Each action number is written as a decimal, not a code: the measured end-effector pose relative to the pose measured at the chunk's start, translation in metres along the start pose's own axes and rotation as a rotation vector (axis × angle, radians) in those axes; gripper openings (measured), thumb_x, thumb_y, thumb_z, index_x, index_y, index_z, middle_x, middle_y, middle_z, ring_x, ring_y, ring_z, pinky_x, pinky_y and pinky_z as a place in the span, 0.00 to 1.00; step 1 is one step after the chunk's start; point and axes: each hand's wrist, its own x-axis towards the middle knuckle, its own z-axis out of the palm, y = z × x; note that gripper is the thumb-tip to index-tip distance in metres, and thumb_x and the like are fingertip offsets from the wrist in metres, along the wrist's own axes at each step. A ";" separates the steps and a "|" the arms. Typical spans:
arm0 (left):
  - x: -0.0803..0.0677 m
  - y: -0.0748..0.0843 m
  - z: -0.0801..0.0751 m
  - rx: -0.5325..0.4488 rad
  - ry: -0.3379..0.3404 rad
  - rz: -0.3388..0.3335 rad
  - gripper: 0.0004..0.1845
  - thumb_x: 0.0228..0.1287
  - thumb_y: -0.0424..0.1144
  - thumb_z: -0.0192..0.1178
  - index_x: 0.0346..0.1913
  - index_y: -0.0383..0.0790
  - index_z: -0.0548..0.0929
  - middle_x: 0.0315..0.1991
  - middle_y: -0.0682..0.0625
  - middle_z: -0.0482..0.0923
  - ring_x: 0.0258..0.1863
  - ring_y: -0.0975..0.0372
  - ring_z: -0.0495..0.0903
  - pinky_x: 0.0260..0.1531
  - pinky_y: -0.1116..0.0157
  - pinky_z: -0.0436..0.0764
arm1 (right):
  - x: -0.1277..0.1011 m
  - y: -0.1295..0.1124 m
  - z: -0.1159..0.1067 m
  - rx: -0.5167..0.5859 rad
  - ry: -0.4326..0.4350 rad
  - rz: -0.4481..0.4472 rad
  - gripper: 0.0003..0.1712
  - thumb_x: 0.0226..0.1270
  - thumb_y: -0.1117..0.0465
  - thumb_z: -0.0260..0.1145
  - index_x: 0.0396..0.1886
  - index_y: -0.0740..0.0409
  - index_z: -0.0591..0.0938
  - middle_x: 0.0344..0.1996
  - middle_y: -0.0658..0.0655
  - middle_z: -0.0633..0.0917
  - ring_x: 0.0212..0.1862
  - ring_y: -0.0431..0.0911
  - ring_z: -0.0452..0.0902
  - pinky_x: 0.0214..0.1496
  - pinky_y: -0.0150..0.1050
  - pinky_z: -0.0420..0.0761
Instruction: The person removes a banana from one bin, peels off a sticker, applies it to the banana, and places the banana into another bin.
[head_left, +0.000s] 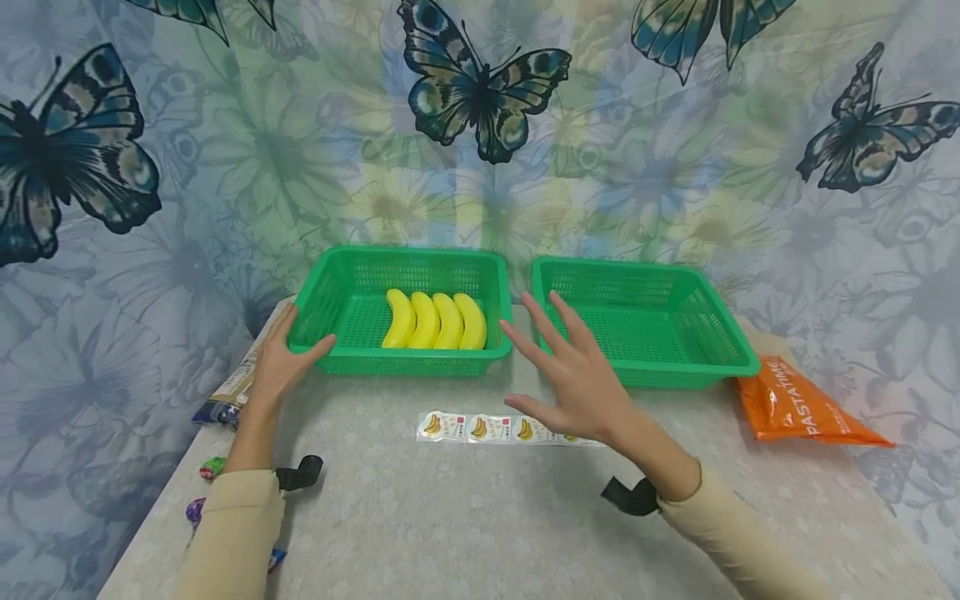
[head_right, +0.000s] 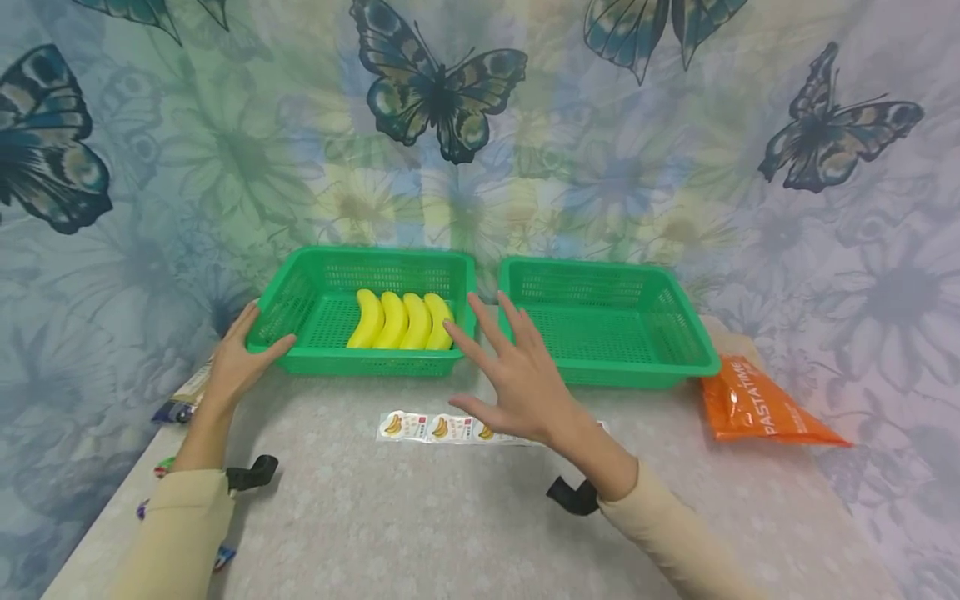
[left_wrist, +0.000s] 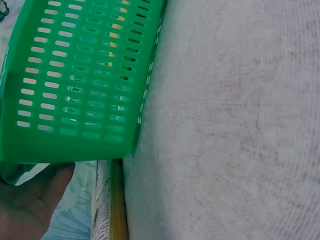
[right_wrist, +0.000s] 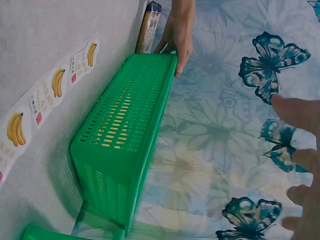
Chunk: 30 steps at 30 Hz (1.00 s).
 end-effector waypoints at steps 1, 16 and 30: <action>0.001 0.000 0.000 -0.002 0.003 0.006 0.53 0.61 0.63 0.60 0.79 0.47 0.42 0.80 0.44 0.36 0.77 0.40 0.39 0.67 0.30 0.49 | 0.007 0.003 -0.002 0.065 -0.050 0.009 0.47 0.63 0.37 0.64 0.78 0.43 0.57 0.79 0.56 0.51 0.78 0.61 0.45 0.73 0.66 0.57; -0.001 -0.007 -0.013 0.015 0.025 -0.018 0.52 0.62 0.62 0.59 0.79 0.47 0.42 0.80 0.44 0.36 0.77 0.38 0.39 0.67 0.29 0.48 | 0.124 0.027 0.019 0.485 -0.411 0.056 0.49 0.57 0.50 0.74 0.76 0.52 0.61 0.59 0.56 0.78 0.54 0.49 0.76 0.56 0.43 0.80; -0.001 -0.003 -0.001 0.008 -0.013 0.027 0.53 0.61 0.60 0.61 0.79 0.46 0.42 0.80 0.42 0.36 0.76 0.37 0.41 0.66 0.29 0.50 | 0.188 0.049 0.065 0.539 -0.573 0.212 0.43 0.59 0.46 0.72 0.72 0.51 0.68 0.57 0.55 0.80 0.56 0.49 0.76 0.56 0.43 0.79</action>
